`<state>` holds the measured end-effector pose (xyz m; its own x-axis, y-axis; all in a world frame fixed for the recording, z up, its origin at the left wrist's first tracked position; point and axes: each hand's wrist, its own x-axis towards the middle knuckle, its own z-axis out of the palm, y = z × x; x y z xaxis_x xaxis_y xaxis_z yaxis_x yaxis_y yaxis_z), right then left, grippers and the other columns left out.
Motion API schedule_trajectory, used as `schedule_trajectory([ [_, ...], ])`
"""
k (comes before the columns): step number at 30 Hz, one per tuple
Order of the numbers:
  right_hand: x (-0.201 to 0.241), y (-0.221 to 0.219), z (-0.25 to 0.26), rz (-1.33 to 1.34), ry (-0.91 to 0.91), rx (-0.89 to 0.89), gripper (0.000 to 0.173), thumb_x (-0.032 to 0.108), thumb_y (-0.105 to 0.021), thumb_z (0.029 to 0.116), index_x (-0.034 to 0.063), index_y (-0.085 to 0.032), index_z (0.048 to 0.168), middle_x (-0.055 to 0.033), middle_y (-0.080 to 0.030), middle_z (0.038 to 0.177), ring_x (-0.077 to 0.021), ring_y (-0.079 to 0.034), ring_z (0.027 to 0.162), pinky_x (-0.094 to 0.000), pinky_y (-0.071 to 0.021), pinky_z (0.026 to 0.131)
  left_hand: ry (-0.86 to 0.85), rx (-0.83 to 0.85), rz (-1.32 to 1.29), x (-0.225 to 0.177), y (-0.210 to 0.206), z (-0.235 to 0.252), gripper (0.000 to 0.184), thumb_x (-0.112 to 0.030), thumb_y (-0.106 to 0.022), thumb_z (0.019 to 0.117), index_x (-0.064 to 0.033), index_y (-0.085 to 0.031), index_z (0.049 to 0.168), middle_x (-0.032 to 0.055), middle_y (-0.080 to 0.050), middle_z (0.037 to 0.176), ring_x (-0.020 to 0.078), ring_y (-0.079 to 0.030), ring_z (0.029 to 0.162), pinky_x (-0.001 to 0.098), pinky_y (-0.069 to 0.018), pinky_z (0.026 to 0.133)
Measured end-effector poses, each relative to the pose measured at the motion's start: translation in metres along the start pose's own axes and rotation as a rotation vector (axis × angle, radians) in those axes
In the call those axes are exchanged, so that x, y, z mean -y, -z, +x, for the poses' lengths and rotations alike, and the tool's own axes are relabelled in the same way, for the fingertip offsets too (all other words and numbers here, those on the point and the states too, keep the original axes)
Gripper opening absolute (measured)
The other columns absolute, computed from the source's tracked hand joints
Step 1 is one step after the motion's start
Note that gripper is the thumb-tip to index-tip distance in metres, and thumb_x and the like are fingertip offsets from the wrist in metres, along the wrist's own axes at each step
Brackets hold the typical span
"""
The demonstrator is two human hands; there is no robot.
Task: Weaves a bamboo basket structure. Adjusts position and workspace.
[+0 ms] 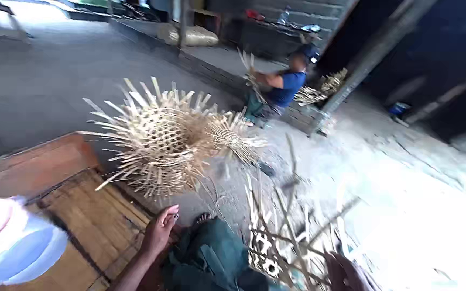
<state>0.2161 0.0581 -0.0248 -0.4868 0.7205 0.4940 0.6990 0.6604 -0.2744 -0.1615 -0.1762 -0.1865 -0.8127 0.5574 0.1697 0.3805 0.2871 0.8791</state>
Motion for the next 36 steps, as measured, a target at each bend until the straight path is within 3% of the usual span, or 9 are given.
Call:
schedule_trajectory([
  [2,0.019,-0.009,0.002,-0.026,0.070,-0.152,0.027,0.027,-0.062,0.0984,0.0059,-0.079,0.097,-0.0112,-0.075,0.083,-0.0290,-0.074,0.075,-0.0485,-0.0593,0.065,-0.363,0.078,-0.168,-0.074,-0.008,0.010,0.028,-0.015,-0.055,0.1018,-0.0005,-0.070,0.121,0.0091,-0.073,0.116,0.0126,-0.071,0.103,0.0323,-0.0592,0.092],
  [5,0.031,-0.015,-0.002,-0.022,0.129,-0.230,0.024,0.027,-0.061,0.0986,0.0114,-0.079,0.094,-0.0057,-0.074,0.079,-0.0241,-0.072,0.072,-0.0417,-0.0578,0.059,-0.814,0.257,-0.326,-0.163,-0.028,0.013,0.019,-0.021,-0.058,0.1056,-0.0132,-0.072,0.116,0.0014,-0.072,0.116,0.0075,-0.068,0.108,0.0250,-0.0580,0.093],
  [9,0.036,-0.015,-0.008,0.004,0.166,-0.210,0.023,0.026,-0.061,0.0993,0.0127,-0.079,0.098,-0.0051,-0.075,0.081,-0.0229,-0.072,0.075,-0.0385,-0.0583,0.061,-1.052,0.459,-0.362,-0.228,-0.080,0.005,0.018,-0.015,-0.058,0.1048,-0.0085,-0.073,0.113,0.0080,-0.074,0.112,0.0125,-0.070,0.107,0.0274,-0.0579,0.095],
  [18,0.025,0.006,-0.032,0.318,0.158,-0.166,0.018,0.013,-0.062,0.0982,0.0092,-0.079,0.105,-0.0073,-0.073,0.096,-0.0133,-0.070,0.090,-0.0262,-0.0592,0.082,-1.175,0.493,0.141,-0.257,-0.141,-0.013,0.044,-0.029,-0.068,0.0944,-0.0173,-0.067,0.137,0.0097,-0.076,0.106,0.0308,-0.071,0.091,0.0449,-0.0584,0.075],
  [21,0.025,0.012,-0.034,0.262,0.062,-0.282,0.018,0.012,-0.064,0.0956,0.0056,-0.079,0.104,-0.0086,-0.071,0.091,-0.0118,-0.068,0.081,-0.0237,-0.0589,0.074,-1.046,0.505,0.030,-0.265,-0.136,-0.015,0.047,-0.023,-0.078,0.0855,-0.0159,-0.070,0.132,0.0108,-0.074,0.102,0.0307,-0.069,0.092,0.0463,-0.0579,0.081],
  [24,0.033,0.021,-0.031,0.077,-0.020,-0.250,0.026,0.026,-0.069,0.0934,0.0086,-0.079,0.110,-0.0090,-0.068,0.081,-0.0186,-0.065,0.066,-0.0335,-0.0557,0.058,-0.982,0.477,-0.041,-0.268,-0.129,-0.024,0.045,-0.028,-0.082,0.0820,-0.0139,-0.072,0.124,0.0067,-0.075,0.101,0.0249,-0.068,0.092,0.0416,-0.0563,0.082],
  [29,0.056,0.034,-0.028,0.031,-0.070,-0.118,0.017,0.021,-0.069,0.0894,0.0108,-0.080,0.098,-0.0097,-0.074,0.086,-0.0267,-0.072,0.069,-0.0466,-0.0583,0.057,-0.900,0.481,-0.104,-0.266,-0.121,-0.037,0.031,-0.030,-0.082,0.0822,-0.0112,-0.072,0.105,0.0037,-0.072,0.093,0.0183,-0.065,0.083,0.0336,-0.0543,0.072],
  [33,0.041,0.036,-0.020,0.458,-0.240,0.107,0.015,0.020,-0.071,0.0900,0.0094,-0.073,0.100,-0.0001,-0.070,0.082,-0.0101,-0.065,0.065,-0.0336,-0.0572,0.061,-0.811,0.530,-0.174,-0.260,-0.123,-0.034,0.029,-0.029,-0.082,0.0830,-0.0090,-0.070,0.100,0.0029,-0.071,0.092,0.0137,-0.063,0.082,0.0295,-0.0518,0.072],
  [36,0.024,0.029,-0.017,1.019,-0.330,0.168,0.010,0.004,-0.072,0.0875,0.0048,-0.067,0.096,0.0023,-0.072,0.081,-0.0062,-0.068,0.068,-0.0265,-0.0605,0.063,-0.756,0.540,-0.243,-0.253,-0.128,-0.028,0.025,-0.022,-0.079,0.0828,-0.0066,-0.068,0.100,0.0039,-0.069,0.092,0.0110,-0.063,0.084,0.0266,-0.0519,0.076],
])
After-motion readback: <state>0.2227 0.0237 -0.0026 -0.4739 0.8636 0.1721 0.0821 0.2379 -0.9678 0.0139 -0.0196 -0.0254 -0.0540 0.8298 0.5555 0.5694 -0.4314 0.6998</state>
